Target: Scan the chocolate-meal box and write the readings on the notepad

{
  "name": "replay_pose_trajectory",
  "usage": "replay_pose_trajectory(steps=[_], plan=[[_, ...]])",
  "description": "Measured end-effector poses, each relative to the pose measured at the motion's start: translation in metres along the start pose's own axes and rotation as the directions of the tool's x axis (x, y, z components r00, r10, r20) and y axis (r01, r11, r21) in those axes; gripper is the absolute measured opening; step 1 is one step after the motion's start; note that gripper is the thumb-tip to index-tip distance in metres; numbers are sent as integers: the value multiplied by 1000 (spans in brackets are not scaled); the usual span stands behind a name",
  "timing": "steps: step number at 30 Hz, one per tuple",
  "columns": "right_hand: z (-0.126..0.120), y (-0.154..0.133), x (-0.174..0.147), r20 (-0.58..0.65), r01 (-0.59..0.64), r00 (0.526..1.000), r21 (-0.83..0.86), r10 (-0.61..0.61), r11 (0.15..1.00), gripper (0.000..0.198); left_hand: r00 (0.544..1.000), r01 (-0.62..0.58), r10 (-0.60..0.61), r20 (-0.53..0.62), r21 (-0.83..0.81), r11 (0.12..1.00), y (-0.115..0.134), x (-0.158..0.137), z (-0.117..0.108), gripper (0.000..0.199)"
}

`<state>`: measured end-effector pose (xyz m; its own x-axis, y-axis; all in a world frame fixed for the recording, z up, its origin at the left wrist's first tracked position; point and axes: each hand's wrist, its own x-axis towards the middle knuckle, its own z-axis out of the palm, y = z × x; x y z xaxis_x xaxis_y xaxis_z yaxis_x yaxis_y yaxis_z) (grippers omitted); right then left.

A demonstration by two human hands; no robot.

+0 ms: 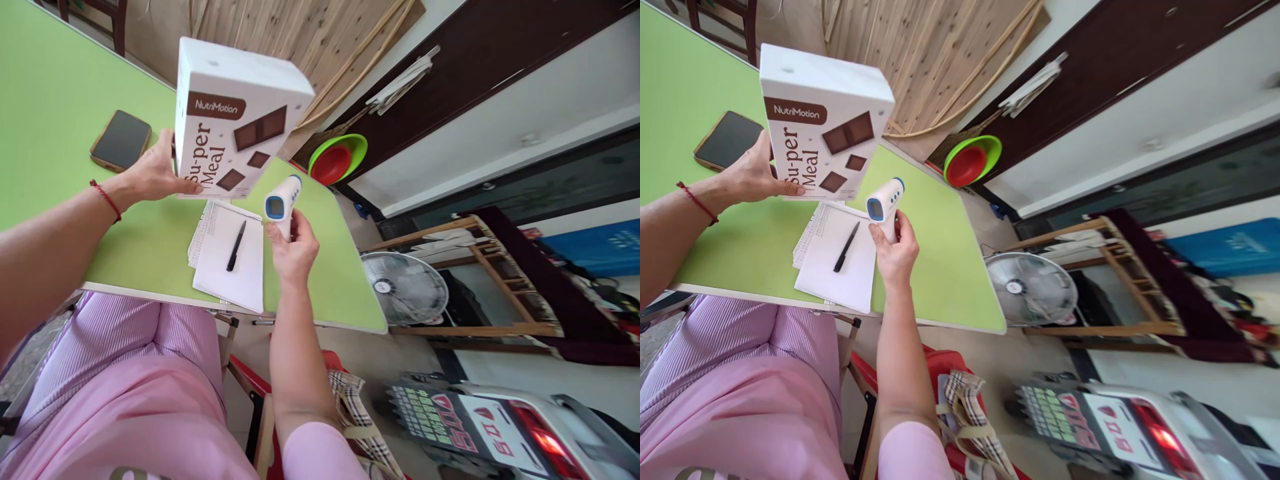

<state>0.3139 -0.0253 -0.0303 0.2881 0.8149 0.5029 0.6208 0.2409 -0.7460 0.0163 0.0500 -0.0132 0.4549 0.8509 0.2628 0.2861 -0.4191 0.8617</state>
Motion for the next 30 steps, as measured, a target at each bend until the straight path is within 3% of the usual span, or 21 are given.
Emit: replay_pose_trajectory(steps=[3,5,8,14,17,20,22,24,30], plan=[[-3,23,13,8,-67,997,-259,72,964,63,965,153,-121,-233,123,981,-10,0,2,102],[-3,30,12,11,-109,992,-377,122,920,55,960,180,-141,-243,150,972,-16,1,5,101],[-3,33,9,32,-128,985,-510,167,851,43,973,118,-81,-218,164,979,-24,4,9,99],[-3,36,14,89,-101,977,-611,195,785,38,972,107,-55,-227,223,969,-30,7,11,99],[-4,34,12,88,-41,988,-648,128,761,38,973,72,-24,-231,202,977,-28,7,11,88],[-1,22,0,117,119,991,-578,-62,807,50,969,80,-33,-245,187,979,-27,6,13,86],[6,11,-14,233,239,961,-437,-147,867,61,963,103,-48,-265,198,975,-27,6,14,88],[16,1,-28,375,282,915,-327,-150,902,72,958,112,-50,-282,210,971,-27,6,15,90],[27,-12,-52,605,288,796,-394,10,873,86,965,79,-24,-262,202,976,-26,5,9,99]])
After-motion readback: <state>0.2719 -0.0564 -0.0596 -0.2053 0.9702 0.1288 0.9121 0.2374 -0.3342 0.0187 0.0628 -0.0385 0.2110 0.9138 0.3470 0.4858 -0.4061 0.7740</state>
